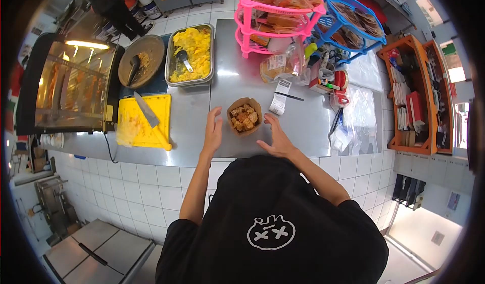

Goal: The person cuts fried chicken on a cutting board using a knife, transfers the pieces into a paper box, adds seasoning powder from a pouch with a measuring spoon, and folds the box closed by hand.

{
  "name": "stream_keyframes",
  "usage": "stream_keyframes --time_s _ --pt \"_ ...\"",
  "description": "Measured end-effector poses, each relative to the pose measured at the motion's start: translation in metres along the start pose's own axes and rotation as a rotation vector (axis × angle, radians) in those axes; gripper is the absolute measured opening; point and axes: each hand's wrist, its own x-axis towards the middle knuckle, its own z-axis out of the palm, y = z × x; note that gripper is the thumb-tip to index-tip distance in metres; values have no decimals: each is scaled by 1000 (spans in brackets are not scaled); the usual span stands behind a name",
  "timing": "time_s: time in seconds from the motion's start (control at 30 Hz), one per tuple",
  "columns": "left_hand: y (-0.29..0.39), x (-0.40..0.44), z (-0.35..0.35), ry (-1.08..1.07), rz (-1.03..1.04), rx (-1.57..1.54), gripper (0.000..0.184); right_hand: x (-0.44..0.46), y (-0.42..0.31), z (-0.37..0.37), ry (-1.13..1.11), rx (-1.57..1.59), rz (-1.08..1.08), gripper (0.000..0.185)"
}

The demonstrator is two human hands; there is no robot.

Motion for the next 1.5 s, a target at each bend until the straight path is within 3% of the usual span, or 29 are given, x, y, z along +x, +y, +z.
stream_keyframes --time_s 0.1,0.2,0.3,0.4,0.5,0.67,0.77,0.87,0.97,1.1,1.2,1.3,1.4,1.5 --pt "9 27 -1 -333 -228 -194 36 13 6 21 87 161 118 80" --pt "5 42 -2 -590 -116 -90 36 33 23 33 132 236 164 71" --pt "20 42 -10 -704 106 230 38 42 27 33 134 190 98 57" --pt "17 41 -20 -774 212 259 44 46 18 24 143 60 -59 44" --pt "6 43 -30 -785 77 -87 49 53 10 11 9 -24 -72 35" --pt "-19 24 -11 -657 59 -145 49 62 1 -5 -275 -121 54 31" --pt "-38 19 14 -567 110 -162 42 61 -12 -13 66 -443 -371 30" --pt "-43 21 33 -511 93 -153 36 79 2 -17 -79 -355 -454 32" --pt "-30 22 43 -341 196 -25 35 82 4 -16 -250 -188 -318 35" --pt "-16 18 32 -117 320 339 40 66 -3 -10 -195 -258 -191 37" --pt "-24 -4 29 -234 -85 -119 37 51 0 2 -57 -230 -169 38" --pt "-27 -23 27 -184 -67 -339 37 44 1 7 57 -104 -104 47" --pt "-42 -27 37 -223 -26 -341 42 32 4 12 49 46 -78 53" --pt "-28 -15 44 -122 29 -85 41 31 3 3 -58 -38 -146 52"
